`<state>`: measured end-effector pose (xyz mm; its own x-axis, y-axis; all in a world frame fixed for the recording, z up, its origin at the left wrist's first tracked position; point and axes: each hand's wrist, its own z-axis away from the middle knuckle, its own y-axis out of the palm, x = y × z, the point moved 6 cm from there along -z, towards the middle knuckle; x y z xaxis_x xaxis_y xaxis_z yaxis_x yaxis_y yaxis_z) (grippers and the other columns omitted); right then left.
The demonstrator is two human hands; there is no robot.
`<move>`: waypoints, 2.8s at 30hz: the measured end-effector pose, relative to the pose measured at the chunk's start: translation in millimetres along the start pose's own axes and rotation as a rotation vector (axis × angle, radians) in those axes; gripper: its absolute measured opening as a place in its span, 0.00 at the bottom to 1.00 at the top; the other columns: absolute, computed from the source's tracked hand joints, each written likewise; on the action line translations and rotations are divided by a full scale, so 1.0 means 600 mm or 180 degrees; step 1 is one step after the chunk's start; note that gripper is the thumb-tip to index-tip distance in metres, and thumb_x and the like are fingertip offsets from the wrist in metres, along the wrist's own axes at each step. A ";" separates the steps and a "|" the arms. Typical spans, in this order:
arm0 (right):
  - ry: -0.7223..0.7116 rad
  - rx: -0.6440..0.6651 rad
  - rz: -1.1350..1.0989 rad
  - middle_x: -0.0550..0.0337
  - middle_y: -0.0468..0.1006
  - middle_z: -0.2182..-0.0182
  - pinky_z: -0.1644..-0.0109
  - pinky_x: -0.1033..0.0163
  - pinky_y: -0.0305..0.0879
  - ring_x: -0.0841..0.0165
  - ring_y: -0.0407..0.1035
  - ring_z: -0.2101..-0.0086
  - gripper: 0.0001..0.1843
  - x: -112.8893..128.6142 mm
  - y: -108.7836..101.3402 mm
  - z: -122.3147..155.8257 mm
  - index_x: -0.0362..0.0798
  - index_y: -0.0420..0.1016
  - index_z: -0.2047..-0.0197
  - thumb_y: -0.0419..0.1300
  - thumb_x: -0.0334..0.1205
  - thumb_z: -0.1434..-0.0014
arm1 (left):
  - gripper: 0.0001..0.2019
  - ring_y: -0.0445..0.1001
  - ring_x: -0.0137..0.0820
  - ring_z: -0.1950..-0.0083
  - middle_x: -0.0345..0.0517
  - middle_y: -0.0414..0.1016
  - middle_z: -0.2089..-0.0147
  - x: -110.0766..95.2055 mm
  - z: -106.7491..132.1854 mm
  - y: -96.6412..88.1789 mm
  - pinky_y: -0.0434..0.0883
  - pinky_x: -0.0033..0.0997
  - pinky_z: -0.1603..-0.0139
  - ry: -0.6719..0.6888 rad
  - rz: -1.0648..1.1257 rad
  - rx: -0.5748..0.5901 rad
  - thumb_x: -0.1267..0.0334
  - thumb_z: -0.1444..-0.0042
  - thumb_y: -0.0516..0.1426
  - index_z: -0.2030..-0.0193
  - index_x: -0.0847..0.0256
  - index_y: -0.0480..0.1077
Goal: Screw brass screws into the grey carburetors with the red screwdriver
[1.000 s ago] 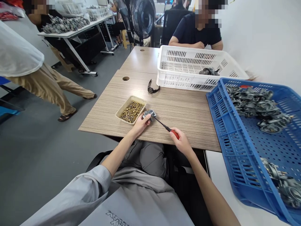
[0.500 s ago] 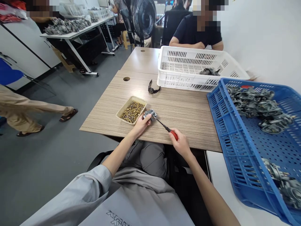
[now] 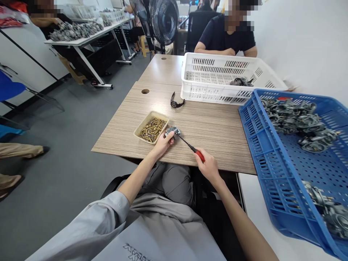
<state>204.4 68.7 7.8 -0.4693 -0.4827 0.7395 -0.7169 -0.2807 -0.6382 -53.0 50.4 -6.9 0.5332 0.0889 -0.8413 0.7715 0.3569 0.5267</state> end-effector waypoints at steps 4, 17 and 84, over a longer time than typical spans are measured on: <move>0.0136 0.0218 -0.0198 0.51 0.88 0.56 0.53 0.53 0.73 0.52 0.82 0.56 0.22 -0.011 0.002 -0.002 0.53 0.83 0.47 0.55 0.58 0.21 | 0.33 0.67 0.19 0.72 0.35 0.75 0.66 -0.001 0.001 0.001 0.60 0.27 0.72 -0.0004 -0.0021 -0.0007 0.42 0.56 0.81 0.58 0.61 0.72; 0.0292 0.0148 -0.0378 0.63 0.78 0.72 0.59 0.52 0.69 0.58 0.73 0.71 0.18 0.007 -0.007 -0.006 0.55 0.71 0.47 0.64 0.57 0.30 | 0.33 0.66 0.20 0.73 0.34 0.73 0.68 0.002 -0.002 -0.002 0.61 0.26 0.72 0.0055 -0.0064 -0.0040 0.41 0.56 0.81 0.59 0.61 0.72; 0.0333 0.0217 -0.0449 0.60 0.78 0.73 0.62 0.56 0.66 0.61 0.71 0.71 0.23 0.003 -0.005 -0.015 0.55 0.70 0.64 0.54 0.61 0.23 | 0.30 0.67 0.22 0.72 0.33 0.71 0.71 0.004 -0.002 -0.003 0.61 0.27 0.71 0.0063 -0.0178 -0.0079 0.44 0.51 0.80 0.58 0.60 0.72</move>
<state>201.4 76.4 13.0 -0.4202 -0.3467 0.8386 -0.7444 -0.3967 -0.5370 -53.6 50.8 -10.1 0.4822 0.0864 -0.8718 0.7910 0.3848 0.4757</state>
